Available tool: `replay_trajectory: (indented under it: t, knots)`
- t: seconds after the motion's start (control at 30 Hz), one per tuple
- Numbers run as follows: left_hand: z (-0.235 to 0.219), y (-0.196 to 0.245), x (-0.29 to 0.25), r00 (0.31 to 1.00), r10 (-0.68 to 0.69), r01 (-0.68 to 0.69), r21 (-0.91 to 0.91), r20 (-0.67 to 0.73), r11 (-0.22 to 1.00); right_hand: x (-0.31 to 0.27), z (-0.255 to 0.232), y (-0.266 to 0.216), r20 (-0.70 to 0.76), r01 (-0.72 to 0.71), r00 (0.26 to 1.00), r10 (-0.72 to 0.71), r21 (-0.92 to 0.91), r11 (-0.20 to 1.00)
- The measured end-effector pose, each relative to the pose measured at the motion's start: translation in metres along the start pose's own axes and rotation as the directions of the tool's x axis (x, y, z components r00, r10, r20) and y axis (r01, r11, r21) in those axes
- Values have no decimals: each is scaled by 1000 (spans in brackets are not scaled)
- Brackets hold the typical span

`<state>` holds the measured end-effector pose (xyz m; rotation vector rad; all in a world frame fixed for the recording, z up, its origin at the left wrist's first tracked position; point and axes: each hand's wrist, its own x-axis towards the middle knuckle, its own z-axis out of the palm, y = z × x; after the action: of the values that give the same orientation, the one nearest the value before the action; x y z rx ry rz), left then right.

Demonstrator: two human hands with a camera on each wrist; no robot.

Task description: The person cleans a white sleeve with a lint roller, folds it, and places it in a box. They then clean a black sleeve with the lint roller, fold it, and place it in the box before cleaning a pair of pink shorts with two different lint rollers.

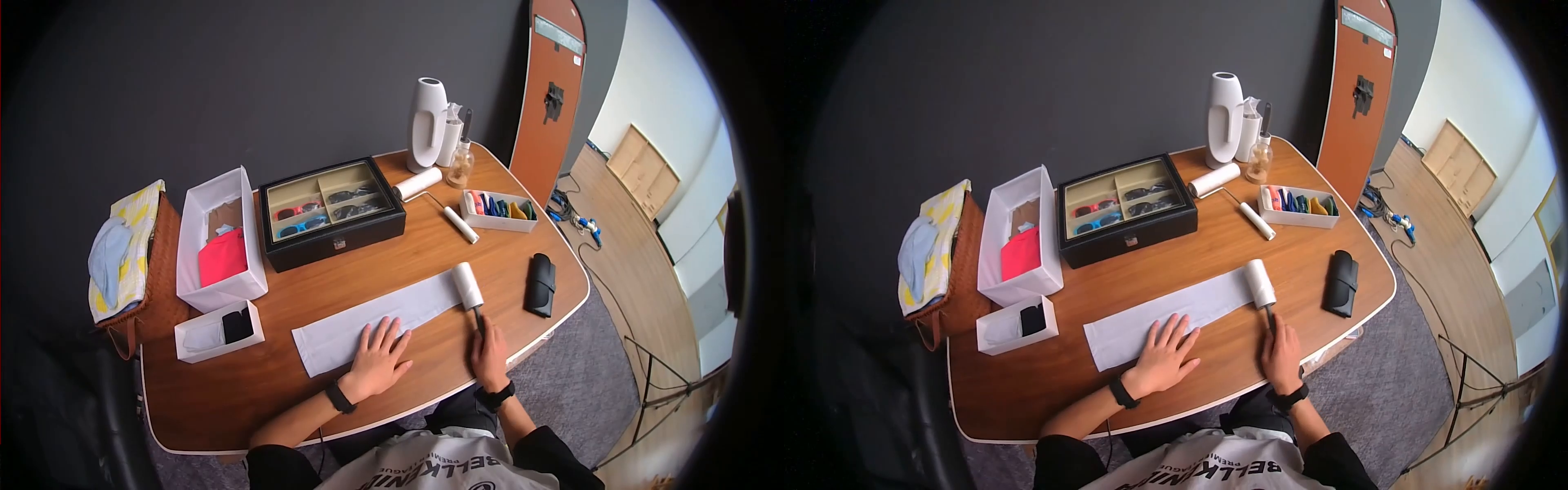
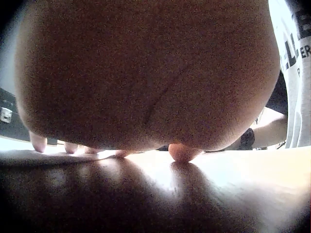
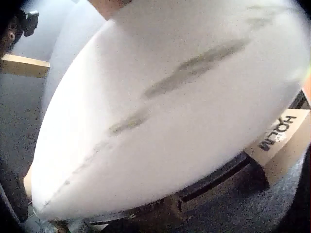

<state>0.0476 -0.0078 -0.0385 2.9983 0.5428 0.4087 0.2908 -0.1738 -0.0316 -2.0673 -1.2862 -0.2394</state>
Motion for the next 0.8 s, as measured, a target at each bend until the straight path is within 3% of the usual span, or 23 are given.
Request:
replay_trajectory:
  t: [0.17, 0.37, 0.53, 0.67, 0.73, 0.8]
  knots:
    - [0, -1, 0, 1000, 8, -8, 3, -2, 1000, -21, 11, -49, 73, 34, 996, -42, 110, 993]
    - [-1, -2, 1, 999, 8, -8, 2, 35, 1000, -19, 9, -73, 102, 152, 982, -161, 96, 984]
    - [-4, -1, 1, 1000, 7, -7, 5, 22, 1000, -6, 4, -38, 72, 145, 986, -147, 33, 989]
    - [-4, -1, 0, 1000, 6, -6, -5, 20, 1000, 9, -2, 8, 22, 60, 998, -59, -47, 997]
    - [-4, 0, 1, 1000, 11, -11, -11, 20, 1000, 12, -3, 25, -50, -77, 996, 72, -104, 992]
    - [-5, -1, 1, 1000, 9, -8, -7, 24, 1000, 10, -1, 31, -87, -95, 992, 90, -55, 994]
